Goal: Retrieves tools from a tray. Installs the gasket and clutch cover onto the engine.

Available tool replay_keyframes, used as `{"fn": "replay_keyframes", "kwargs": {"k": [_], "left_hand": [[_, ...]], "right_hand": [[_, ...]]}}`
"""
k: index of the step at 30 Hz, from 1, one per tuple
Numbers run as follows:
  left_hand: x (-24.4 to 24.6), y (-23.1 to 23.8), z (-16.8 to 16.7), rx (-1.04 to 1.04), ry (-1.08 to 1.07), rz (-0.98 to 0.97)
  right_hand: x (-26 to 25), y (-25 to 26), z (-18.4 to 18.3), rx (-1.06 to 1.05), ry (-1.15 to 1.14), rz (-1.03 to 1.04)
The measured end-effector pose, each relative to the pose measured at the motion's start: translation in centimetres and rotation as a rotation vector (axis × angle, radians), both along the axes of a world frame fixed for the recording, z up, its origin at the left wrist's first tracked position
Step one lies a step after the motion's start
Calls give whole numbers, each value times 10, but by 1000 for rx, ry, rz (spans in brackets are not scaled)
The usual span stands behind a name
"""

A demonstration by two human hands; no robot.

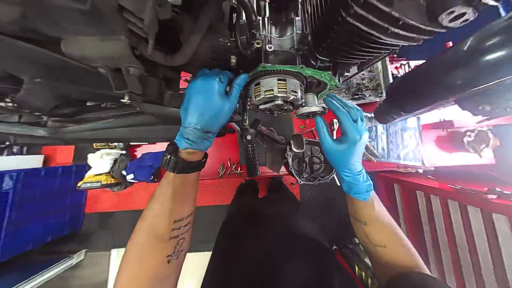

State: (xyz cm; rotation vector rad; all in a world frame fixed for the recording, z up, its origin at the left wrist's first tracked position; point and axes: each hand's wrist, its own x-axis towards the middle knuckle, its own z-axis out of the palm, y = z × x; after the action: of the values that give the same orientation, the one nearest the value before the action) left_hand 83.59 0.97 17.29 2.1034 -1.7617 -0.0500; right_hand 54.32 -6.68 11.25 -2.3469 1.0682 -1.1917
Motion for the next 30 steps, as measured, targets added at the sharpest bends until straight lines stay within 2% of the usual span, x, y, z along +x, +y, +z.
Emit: {"fn": "replay_keyframes", "kwargs": {"k": [3, 6, 12, 15, 19, 22, 24, 27, 30], "left_hand": [[-1, -1, 1, -7, 1, 31], [0, -6, 0, -6, 4, 47], [2, -11, 1, 4, 9, 86], [6, -8, 1, 0, -3, 78], [0, -3, 3, 90, -63, 80], [-7, -2, 2, 121, -154, 87], [-8, -2, 1, 108, -178, 97], [-19, 5, -1, 5, -160, 133], [-53, 28, -3, -133, -83, 269]], "right_hand": [[-3, -5, 5, 2, -55, -20], [-34, -10, 0, 86, -96, -109], [-88, -15, -32, 466, -187, -187], [-78, -14, -44, 670, -235, -156], [-37, -14, -55, 771, -256, -130], [-14, -22, -60, 706, -329, -188], [-6, -28, -55, 535, -324, -238], [1, -39, -41, 246, -316, -263], [7, -44, -28, 117, -290, -247]]}}
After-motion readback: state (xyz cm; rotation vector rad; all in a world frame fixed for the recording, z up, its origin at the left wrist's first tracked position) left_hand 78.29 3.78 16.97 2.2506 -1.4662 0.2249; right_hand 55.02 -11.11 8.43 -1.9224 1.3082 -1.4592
